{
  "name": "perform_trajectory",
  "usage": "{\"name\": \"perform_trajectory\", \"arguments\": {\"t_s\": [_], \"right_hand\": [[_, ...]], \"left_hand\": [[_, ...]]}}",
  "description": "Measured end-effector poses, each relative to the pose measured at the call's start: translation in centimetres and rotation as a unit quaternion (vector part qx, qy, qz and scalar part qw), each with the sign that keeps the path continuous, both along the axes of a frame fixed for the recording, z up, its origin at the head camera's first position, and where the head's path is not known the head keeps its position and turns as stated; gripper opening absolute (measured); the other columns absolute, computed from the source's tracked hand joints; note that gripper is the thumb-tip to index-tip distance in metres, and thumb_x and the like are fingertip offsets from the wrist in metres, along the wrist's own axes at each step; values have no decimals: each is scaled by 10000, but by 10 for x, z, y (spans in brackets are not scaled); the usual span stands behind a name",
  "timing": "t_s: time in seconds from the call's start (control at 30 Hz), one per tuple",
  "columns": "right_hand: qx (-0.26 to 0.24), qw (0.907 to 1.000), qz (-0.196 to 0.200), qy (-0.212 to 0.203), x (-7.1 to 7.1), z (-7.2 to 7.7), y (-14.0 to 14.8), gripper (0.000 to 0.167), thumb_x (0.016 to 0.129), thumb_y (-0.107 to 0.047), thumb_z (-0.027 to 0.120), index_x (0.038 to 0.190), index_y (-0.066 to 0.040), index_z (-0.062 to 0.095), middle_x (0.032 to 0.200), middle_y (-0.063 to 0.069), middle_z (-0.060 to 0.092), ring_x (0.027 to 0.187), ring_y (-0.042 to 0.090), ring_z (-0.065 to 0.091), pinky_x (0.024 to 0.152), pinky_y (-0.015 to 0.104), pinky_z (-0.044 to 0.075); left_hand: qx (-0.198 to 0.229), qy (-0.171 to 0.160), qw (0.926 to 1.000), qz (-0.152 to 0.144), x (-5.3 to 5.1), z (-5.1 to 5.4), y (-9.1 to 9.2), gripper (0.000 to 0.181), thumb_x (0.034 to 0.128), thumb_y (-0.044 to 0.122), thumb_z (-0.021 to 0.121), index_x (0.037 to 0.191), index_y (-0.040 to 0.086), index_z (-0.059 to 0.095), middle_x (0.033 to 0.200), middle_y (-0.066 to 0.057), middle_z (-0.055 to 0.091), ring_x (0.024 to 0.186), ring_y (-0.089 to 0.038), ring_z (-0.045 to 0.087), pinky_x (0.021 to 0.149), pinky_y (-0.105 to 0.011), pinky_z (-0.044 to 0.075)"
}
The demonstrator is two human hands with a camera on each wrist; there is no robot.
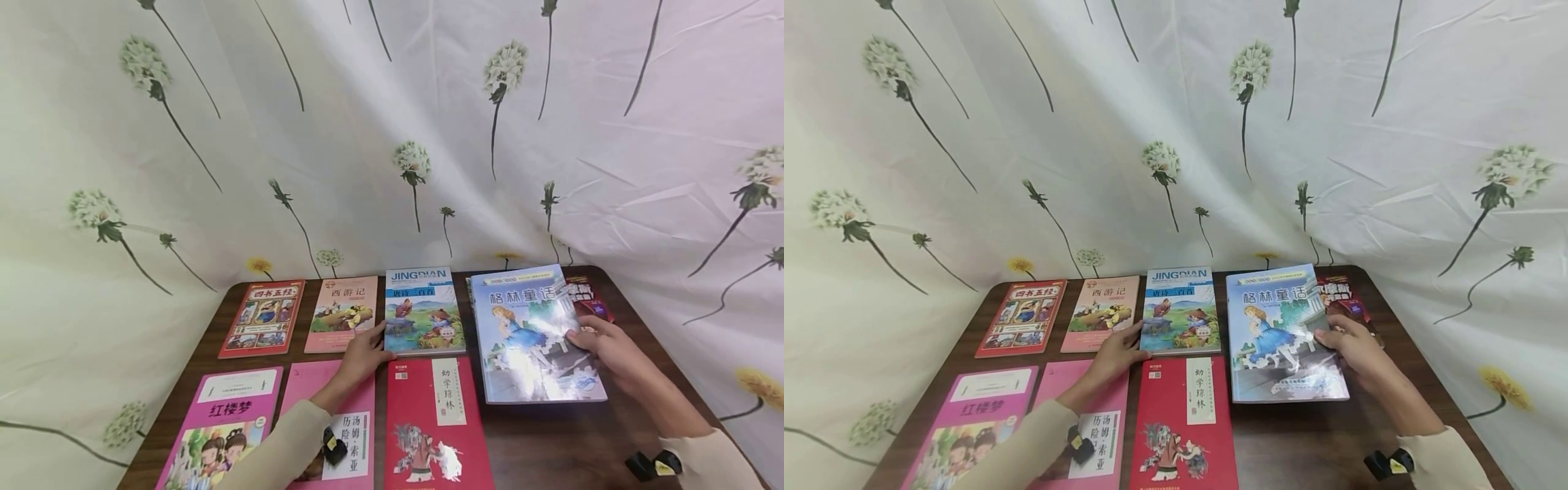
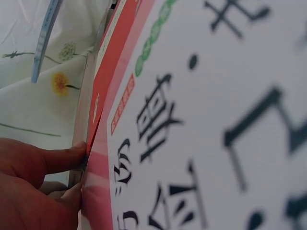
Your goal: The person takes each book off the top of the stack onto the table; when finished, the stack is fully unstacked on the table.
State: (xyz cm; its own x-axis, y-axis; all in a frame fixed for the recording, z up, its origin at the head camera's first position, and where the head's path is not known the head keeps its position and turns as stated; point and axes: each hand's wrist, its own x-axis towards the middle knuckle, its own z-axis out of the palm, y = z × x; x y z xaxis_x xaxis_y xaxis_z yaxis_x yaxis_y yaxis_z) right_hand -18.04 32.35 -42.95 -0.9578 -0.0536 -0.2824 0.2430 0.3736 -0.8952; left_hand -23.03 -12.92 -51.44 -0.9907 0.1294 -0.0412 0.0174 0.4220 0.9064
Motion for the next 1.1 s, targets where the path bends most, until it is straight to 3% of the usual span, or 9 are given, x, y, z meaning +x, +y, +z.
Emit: {"name": "perform_trajectory", "arguments": {"t_s": [0.2, 0.43, 0.57, 0.8, 1.1], "right_hand": [[204, 9997, -20, -105, 14, 0, 8, 663, 1113, -280, 534, 1573, 112, 260, 980, 5, 622, 777, 126, 639, 656, 342, 569], [-10, 9995, -69, -315, 31, -7, 14, 659, 1103, -224, 543, 1578, 116, 238, 836, -46, 673, 689, 110, 645, 591, 313, 540], [-76, 9988, -39, -482, 38, -9, 17, 658, 1111, -228, 529, 1579, 124, 228, 846, -46, 700, 702, 121, 664, 590, 308, 544], [-589, 9952, 35, -776, 51, -13, 24, 556, 1123, -196, 503, 1521, 119, 277, 921, -3, 765, 770, 191, 754, 641, 372, 623], [-857, 9906, 483, -954, 64, -27, 34, 444, 1115, -185, 513, 1401, 108, 342, 930, -3, 716, 796, 168, 730, 678, 386, 629]], "left_hand": [[91, -113, 9999, 68, 1, 2, 1, 739, 937, -49, 750, 1600, -31, 424, 1671, -273, 381, 1457, -471, 491, 1075, -487, 557], [90, -133, 9998, 81, -2, 2, 0, 736, 933, -78, 739, 1599, -29, 429, 1662, -283, 391, 1455, -469, 492, 1062, -487, 567], [6, -120, 9999, 83, -2, 1, -1, 737, 932, -79, 740, 1599, -27, 430, 1660, -283, 393, 1446, -466, 503, 1054, -482, 573], [-78, -102, 9999, 47, -3, 2, -1, 738, 935, -64, 744, 1601, -23, 430, 1659, -291, 392, 1437, -473, 512, 1046, -487, 580], [-50, -110, 9999, 53, -2, 2, -1, 738, 932, -65, 744, 1599, -26, 432, 1664, -284, 387, 1440, -478, 507, 1052, -487, 577]]}}
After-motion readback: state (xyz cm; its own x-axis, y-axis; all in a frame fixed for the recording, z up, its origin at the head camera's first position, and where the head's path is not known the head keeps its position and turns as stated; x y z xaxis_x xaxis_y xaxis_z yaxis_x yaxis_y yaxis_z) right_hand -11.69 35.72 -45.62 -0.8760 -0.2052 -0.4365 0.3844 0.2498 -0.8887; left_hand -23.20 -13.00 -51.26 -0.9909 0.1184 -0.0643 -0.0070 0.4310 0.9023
